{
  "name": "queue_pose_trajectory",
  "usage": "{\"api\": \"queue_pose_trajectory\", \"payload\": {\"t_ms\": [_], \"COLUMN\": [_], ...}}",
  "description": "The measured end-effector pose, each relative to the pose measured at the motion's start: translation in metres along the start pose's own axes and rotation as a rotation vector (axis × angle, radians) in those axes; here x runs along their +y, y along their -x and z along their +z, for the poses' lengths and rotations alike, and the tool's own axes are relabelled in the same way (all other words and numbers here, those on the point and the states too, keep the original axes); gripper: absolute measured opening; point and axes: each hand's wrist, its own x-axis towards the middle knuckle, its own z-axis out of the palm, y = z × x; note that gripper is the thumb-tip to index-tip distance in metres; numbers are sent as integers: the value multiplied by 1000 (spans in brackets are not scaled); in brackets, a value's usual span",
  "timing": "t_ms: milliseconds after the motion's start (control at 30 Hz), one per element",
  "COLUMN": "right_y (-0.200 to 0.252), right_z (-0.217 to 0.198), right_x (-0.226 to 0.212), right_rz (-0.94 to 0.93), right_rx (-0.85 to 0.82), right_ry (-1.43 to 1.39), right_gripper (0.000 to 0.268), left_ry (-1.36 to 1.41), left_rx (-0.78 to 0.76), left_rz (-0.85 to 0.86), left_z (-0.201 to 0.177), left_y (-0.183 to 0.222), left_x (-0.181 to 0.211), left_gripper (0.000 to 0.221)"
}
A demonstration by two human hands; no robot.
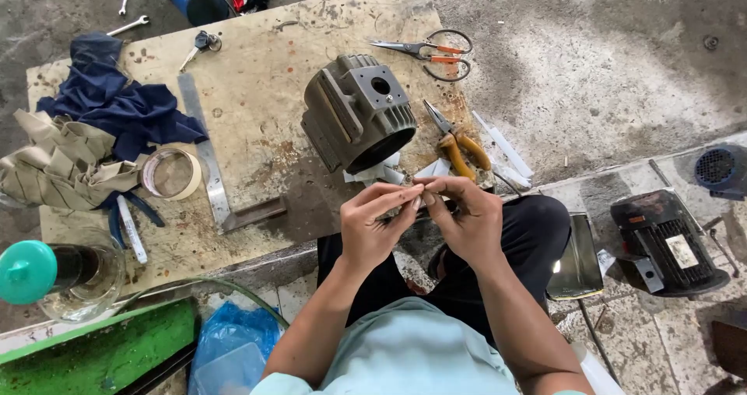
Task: A person is seen placing insulation strips into the slots of a motor stator at a repair bench.
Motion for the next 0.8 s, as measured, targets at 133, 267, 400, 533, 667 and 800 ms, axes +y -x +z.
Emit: {"api": "queue_pose_trajectory", "payload": {"t_ms": [133,267,400,533,667,800], "right_y": [-2,-11,-11,-9,-6,-3], "right_z": [3,9,13,13,8,7], "right_x": [-1,-15,-16,-10,-6,-6], "right_rz": [-1,190,230,227,265,317], "right_rx": [17,69,97,99,93,-22], "right_ry": [100,-15,-48,-34,-89,-216], "right_gripper": [6,16,17,20,20,32], "left_ry": [21,3,-63,-146,-107,106], "left_rx": [91,138,132,124,124,169], "left_rz": [8,65,129,180,100,-121], "left_z": [9,14,20,25,29,28], "left_y": [-4,-11,-8,-2,1,5], "left_x": [0,-2,-11,-16,-2,-4], "left_gripper": [19,29,29,31,27,23]}}
